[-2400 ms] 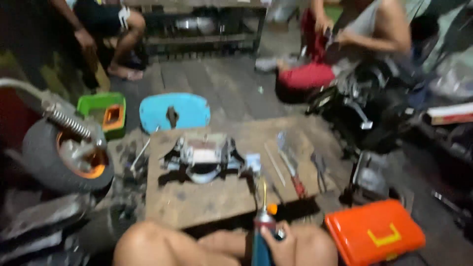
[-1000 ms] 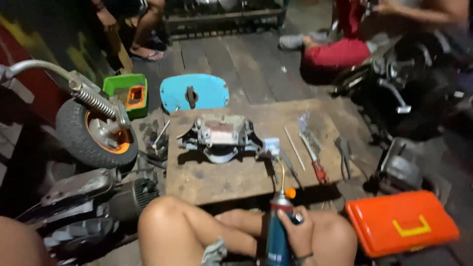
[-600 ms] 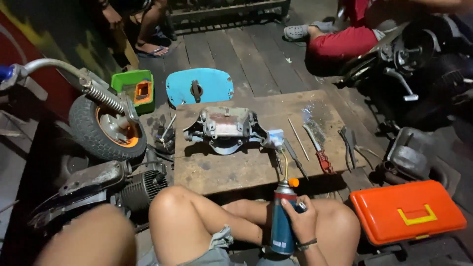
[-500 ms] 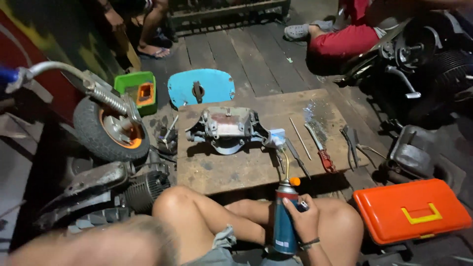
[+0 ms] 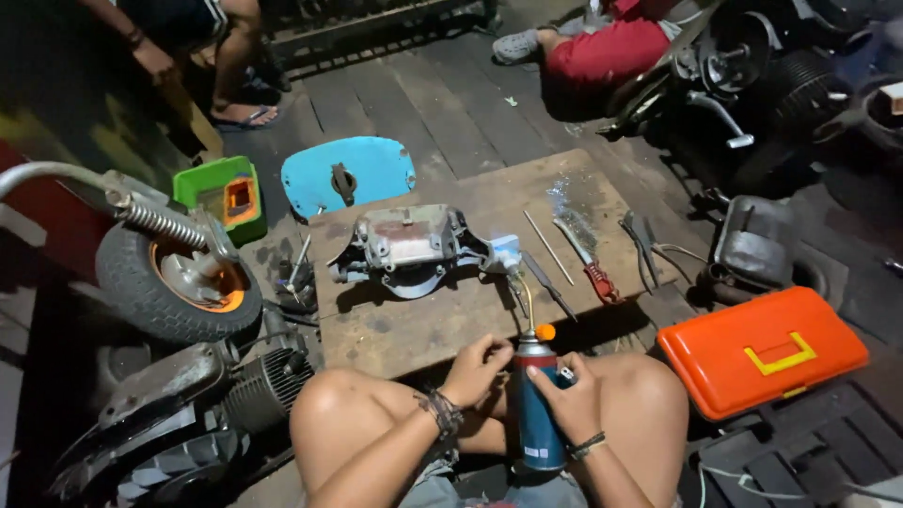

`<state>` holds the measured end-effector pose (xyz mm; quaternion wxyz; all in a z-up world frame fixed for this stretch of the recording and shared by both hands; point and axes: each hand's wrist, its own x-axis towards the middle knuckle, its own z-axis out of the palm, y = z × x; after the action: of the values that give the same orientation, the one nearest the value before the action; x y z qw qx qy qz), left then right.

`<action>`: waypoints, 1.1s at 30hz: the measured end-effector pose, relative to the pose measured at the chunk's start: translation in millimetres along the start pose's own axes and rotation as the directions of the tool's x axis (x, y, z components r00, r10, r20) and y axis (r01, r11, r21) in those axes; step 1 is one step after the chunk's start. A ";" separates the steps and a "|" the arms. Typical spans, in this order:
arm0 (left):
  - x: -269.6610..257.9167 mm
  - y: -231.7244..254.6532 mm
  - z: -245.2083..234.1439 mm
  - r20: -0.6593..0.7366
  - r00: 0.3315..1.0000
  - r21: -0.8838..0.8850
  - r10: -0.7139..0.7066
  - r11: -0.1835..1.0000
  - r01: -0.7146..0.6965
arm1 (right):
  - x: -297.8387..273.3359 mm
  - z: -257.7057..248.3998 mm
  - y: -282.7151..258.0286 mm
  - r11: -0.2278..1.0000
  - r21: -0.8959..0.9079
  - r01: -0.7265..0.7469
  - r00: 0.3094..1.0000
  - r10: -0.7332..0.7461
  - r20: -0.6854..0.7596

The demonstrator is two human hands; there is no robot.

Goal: The person ignites a blowtorch and heats a metal engine component before setting the torch aside to press their hands onto the part.

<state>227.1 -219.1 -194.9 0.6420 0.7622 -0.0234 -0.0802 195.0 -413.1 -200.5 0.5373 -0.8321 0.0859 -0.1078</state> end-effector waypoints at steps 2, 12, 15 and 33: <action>3.0 -6.5 9.9 0.103 0.989 0.026 0.110 0.993 -0.114 | 0.3 3.0 7.6 0.998 0.018 0.065 0.998 -0.065 -0.012; 9.6 -26.1 21.0 0.062 0.983 -0.069 0.172 0.983 -0.168 | 2.9 1.0 0.3 0.998 -0.011 0.058 0.998 -0.058 0.012; 15.1 -49.3 28.1 0.047 0.997 -0.078 0.068 0.995 -0.064 | 5.6 3.8 9.6 0.984 0.007 -0.178 0.983 0.178 0.045; 9.1 -38.6 20.7 0.122 0.990 -0.008 0.077 0.997 -0.077 | 6.0 1.7 28.6 0.990 -0.002 -0.142 0.988 0.142 0.066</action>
<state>230.3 -233.8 -237.1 0.6430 0.7534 -0.0919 -0.1021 200.5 -424.8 -226.7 0.5473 -0.8262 0.1270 -0.0417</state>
